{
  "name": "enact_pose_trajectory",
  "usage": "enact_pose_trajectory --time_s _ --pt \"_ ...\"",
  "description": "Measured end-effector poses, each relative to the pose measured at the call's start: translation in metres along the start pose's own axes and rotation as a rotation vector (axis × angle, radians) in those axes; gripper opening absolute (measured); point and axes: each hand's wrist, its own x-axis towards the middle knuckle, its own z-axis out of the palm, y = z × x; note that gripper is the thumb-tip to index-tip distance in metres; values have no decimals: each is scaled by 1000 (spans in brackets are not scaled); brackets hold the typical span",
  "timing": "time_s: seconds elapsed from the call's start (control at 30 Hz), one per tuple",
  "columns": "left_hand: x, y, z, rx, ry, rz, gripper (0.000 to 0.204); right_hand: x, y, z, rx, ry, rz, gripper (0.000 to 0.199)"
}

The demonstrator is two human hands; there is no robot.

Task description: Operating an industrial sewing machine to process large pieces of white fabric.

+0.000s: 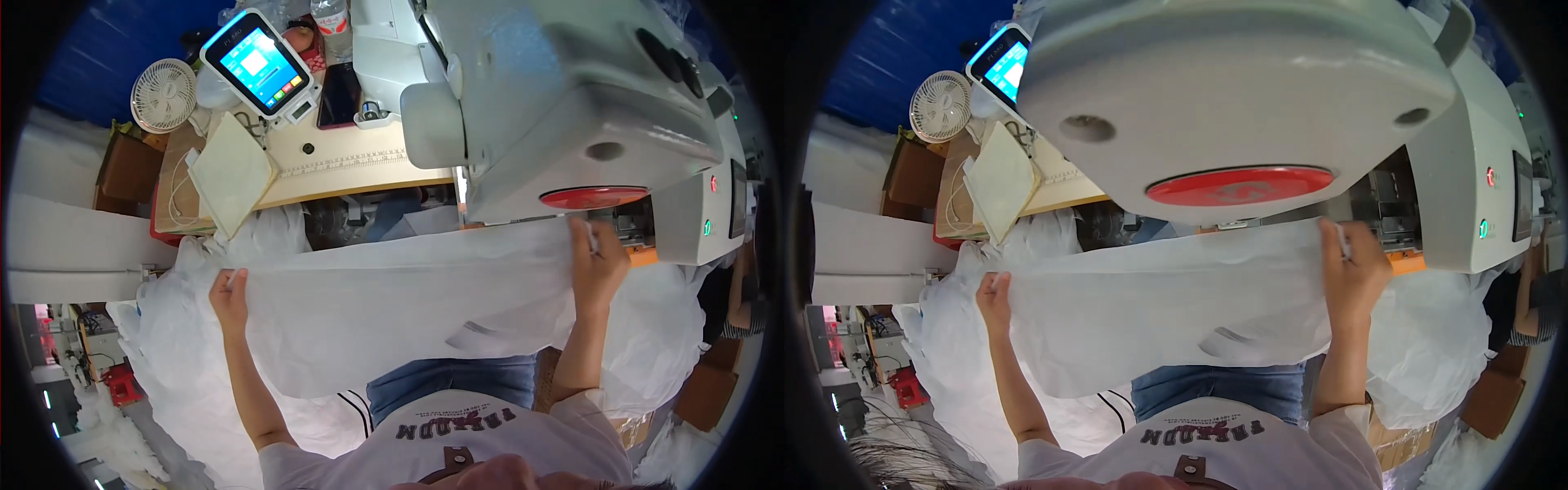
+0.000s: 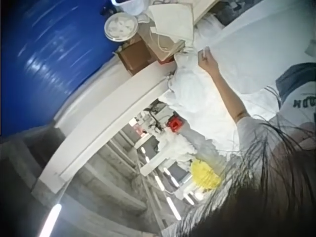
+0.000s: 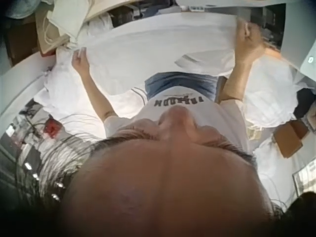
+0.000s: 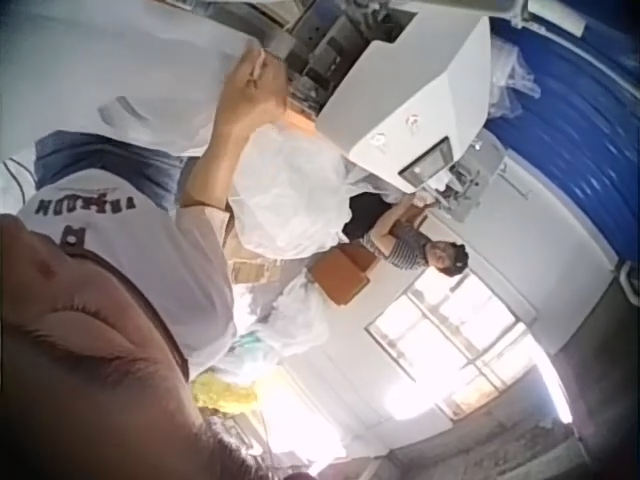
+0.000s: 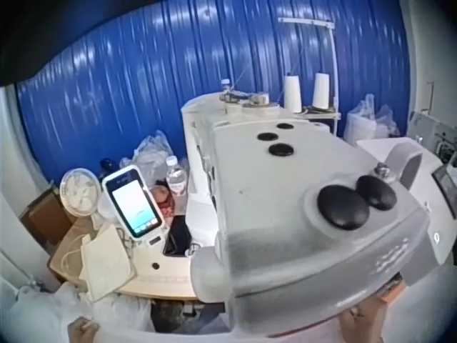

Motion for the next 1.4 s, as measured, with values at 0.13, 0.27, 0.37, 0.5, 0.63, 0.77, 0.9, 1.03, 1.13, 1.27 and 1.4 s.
enact_pose_trajectory --time_s 0.13,0.27,0.37,0.5,0.63,0.77,0.9,1.03,1.13,1.27,1.4 --pt "-6 36 11 -196 -48 -88 20 20 21 0 -200 57 31 23" --pt "-7 58 25 -251 -56 -122 17 40 50 3 -401 126 -147 22" --pt "-14 53 32 147 187 298 13 48 61 18 -440 168 -214 18" --pt "-75 27 23 524 -387 363 8 42 67 30 -414 219 -216 17" --pt "-33 -8 42 334 -1350 41 19 35 69 22 -365 224 -160 22" --pt "47 -36 -3 -781 -890 -397 16 18 20 11 -176 111 -107 26" --pt "71 -20 -66 -344 -789 -236 13 -7 -18 12 -120 130 -251 26" --pt "49 3 -102 -180 -645 -198 11 -1 -10 24 -88 -23 -177 32" --pt "39 9 -117 47 -436 -154 10 -2 -28 23 -130 -104 -256 37" --pt "44 19 -116 289 -187 147 10 8 -60 -2 -240 -555 89 37" --pt "68 13 -95 358 -67 235 13 -6 -61 21 -62 -280 -5 36"
